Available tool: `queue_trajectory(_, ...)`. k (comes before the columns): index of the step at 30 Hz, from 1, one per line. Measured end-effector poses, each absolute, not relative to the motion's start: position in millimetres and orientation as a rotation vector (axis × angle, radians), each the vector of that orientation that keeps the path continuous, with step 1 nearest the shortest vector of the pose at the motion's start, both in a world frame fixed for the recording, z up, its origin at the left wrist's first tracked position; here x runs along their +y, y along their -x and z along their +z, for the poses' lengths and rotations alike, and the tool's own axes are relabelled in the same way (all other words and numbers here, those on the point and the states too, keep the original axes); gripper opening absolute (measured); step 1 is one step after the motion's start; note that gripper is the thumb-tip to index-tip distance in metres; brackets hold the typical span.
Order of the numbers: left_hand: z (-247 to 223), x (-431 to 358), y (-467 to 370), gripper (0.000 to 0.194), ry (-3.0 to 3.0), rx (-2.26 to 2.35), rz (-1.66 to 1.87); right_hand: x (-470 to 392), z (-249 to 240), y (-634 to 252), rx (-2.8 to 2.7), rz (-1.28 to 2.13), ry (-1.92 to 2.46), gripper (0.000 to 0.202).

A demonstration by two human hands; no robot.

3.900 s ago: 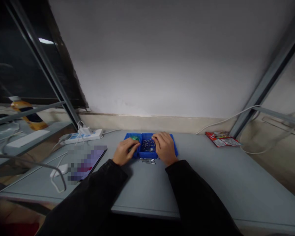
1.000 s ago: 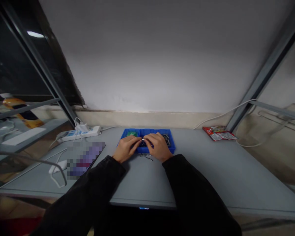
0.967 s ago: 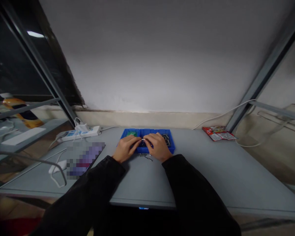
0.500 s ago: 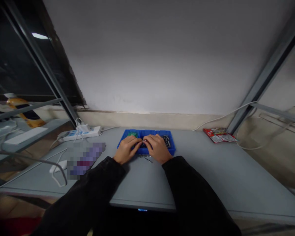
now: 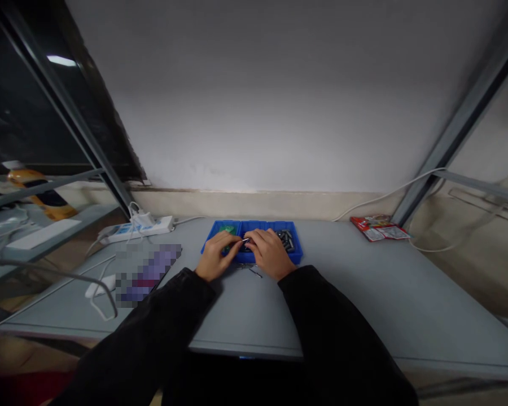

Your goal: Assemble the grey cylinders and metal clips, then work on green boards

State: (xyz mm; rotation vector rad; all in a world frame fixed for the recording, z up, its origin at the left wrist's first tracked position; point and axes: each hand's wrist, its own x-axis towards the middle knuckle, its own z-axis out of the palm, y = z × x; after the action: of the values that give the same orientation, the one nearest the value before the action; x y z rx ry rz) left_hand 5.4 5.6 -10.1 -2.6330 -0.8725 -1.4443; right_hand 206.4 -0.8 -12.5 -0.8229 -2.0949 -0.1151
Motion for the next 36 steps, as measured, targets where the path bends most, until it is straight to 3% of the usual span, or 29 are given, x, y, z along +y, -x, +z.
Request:
queue_trajectory(9, -7.1, 3.5, -4.3, 0.014, 2.672, -0.887, -1.473, -1.6, -10.9, -205.6, -2.118, -0.129, 0.83, 0.022)
queue_trajectory(18, -5.8, 4.6, -2.0, 0.015, 2.656, -0.91, -1.439, -3.1, -10.8, -204.2, -2.089, -0.111, 0.799, 0.014)
queue_trajectory(26, -2.3, 3.5, -2.2, 0.016, 2.666, -0.877, -1.423, -1.9, -7.2, -207.9, -2.09, -0.163, 0.84, 0.021)
queue_trajectory(36, 2.5, 7.1, 6.1, 0.018, 2.519, -0.915, -1.55, 0.3, -1.1, -221.1, -1.804, -0.237, 0.906, 0.021)
